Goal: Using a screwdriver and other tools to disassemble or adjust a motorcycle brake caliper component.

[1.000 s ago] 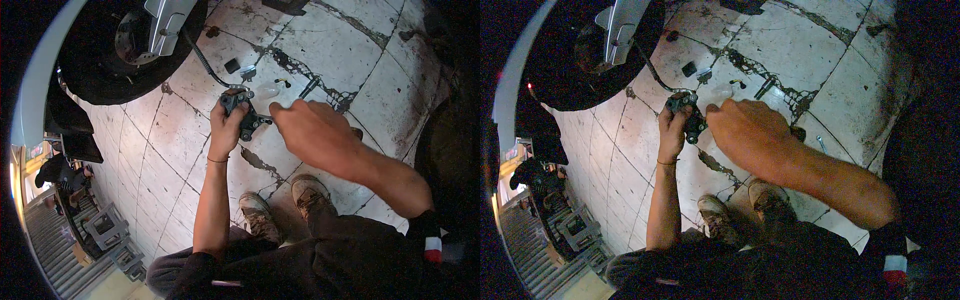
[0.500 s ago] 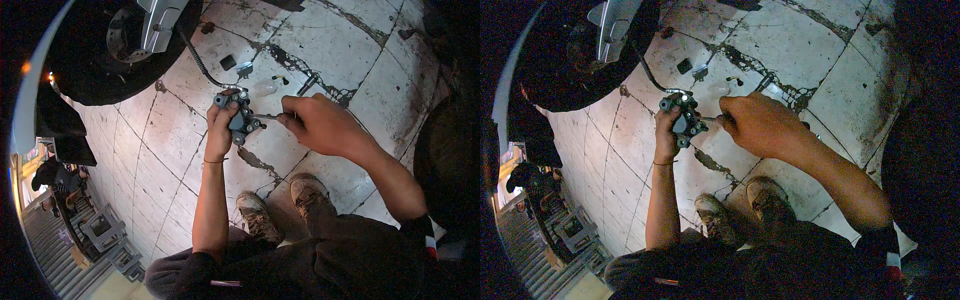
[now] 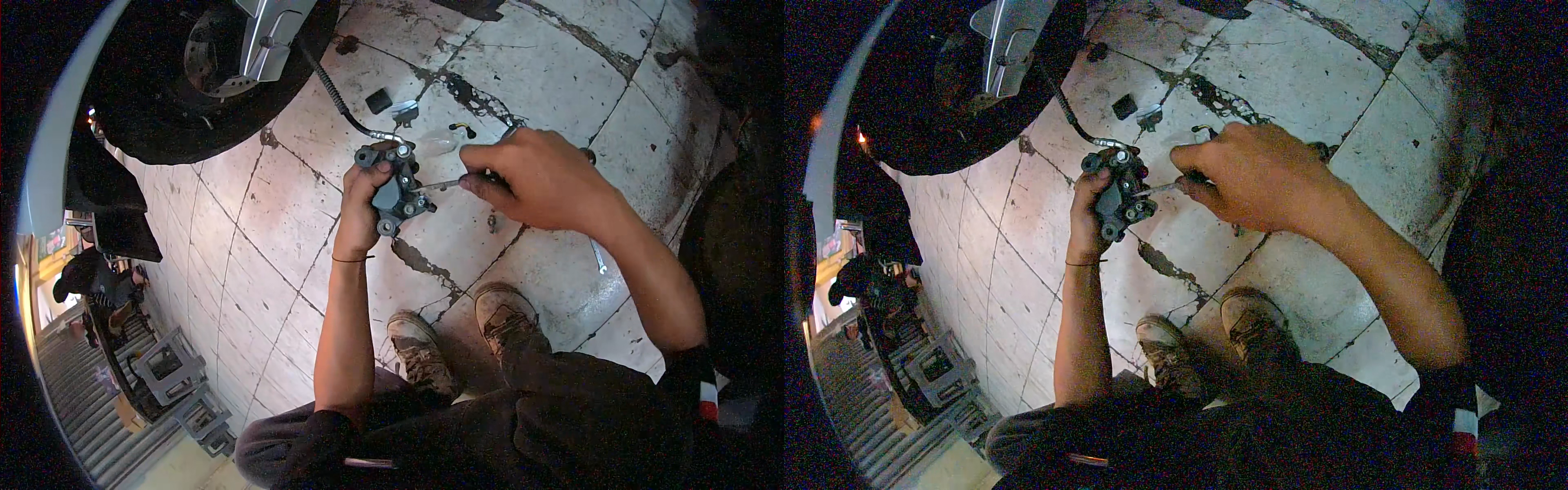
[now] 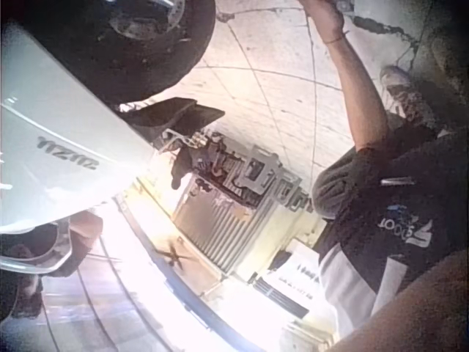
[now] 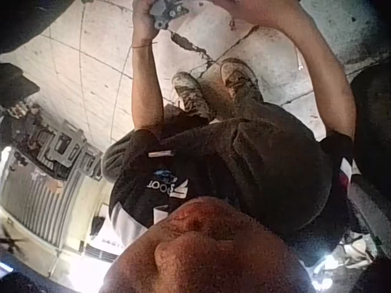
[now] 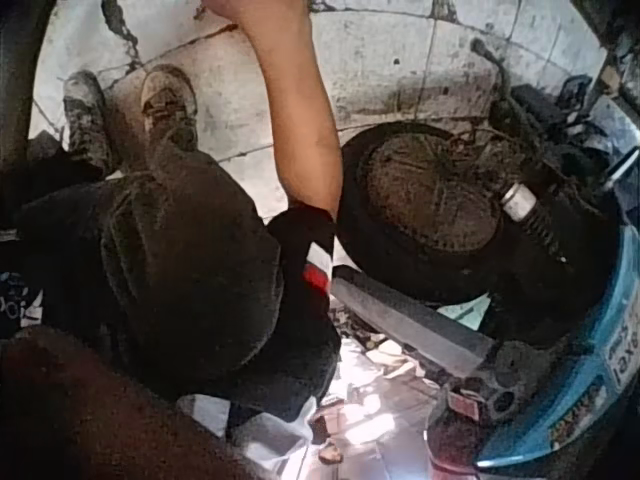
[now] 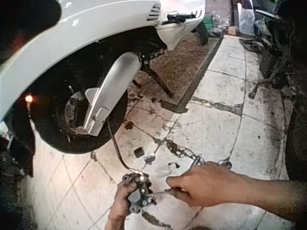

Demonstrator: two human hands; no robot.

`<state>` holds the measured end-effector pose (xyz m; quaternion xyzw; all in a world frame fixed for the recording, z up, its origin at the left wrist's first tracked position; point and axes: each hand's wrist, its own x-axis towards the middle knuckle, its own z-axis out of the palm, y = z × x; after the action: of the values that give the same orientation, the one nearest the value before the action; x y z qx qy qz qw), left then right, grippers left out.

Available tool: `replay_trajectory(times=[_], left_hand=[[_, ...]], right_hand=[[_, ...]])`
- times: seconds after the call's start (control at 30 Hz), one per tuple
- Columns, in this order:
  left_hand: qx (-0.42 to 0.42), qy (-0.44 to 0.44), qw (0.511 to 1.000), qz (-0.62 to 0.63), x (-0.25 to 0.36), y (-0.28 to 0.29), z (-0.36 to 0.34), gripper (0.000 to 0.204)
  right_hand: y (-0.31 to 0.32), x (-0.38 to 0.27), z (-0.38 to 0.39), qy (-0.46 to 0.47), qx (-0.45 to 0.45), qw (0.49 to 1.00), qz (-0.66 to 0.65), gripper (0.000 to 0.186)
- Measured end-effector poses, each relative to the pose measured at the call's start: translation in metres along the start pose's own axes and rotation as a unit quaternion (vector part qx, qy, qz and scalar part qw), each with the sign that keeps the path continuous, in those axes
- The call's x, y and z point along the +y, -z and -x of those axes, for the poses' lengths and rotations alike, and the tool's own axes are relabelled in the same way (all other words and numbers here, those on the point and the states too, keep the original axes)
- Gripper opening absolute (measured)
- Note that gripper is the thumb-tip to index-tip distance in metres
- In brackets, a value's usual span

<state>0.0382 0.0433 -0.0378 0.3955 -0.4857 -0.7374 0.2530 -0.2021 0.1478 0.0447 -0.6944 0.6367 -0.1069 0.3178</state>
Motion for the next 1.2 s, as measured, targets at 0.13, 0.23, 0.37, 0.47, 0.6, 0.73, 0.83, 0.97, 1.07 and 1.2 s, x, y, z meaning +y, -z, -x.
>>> replay_trajectory(times=[0.13,0.23,0.37,0.47,0.6,0.73,0.83,0.97,1.07,1.2], left_hand=[[-0.006,0.014,1.000,0.020,0.000,-0.002,-0.002,0.045],[-0.012,0.027,0.999,0.044,0.007,-0.005,0.001,0.044],[-0.005,0.025,0.998,0.058,0.008,-0.008,0.003,0.044],[-0.014,0.024,0.998,0.063,0.007,-0.005,0.003,0.042],[-0.035,0.023,0.998,0.045,0.009,-0.004,0.001,0.040],[-0.052,0.017,0.998,-0.038,0.016,-0.001,0.001,0.036],[-0.064,0.026,0.997,-0.038,0.018,-0.001,-0.003,0.034],[-0.057,0.025,0.997,-0.050,0.024,-0.006,0.000,0.034],[-0.016,0.045,0.999,-0.004,0.023,-0.003,0.003,0.034],[-0.033,0.004,0.999,-0.018,0.015,-0.004,0.002,0.035]], right_hand=[[0.018,0.004,-0.011,0.070,0.012,0.997,0.038,0.019],[0.030,0.008,-0.022,0.103,-0.006,0.994,0.040,0.021],[0.027,0.011,-0.022,0.084,-0.027,0.996,-0.007,0.023],[0.003,0.024,-0.019,0.081,0.000,0.996,-0.049,0.024],[-0.020,0.027,-0.010,0.075,0.034,0.984,-0.156,0.025],[-0.017,0.027,-0.013,0.047,0.028,0.988,-0.145,0.029],[0.007,0.025,-0.025,0.070,0.001,0.994,-0.089,0.030],[0.026,0.020,-0.038,0.144,0.012,0.990,-0.009,0.032],[0.011,0.022,-0.040,0.166,0.041,0.985,-0.007,0.029],[-0.036,0.035,-0.025,0.102,0.105,0.983,-0.115,0.027]])
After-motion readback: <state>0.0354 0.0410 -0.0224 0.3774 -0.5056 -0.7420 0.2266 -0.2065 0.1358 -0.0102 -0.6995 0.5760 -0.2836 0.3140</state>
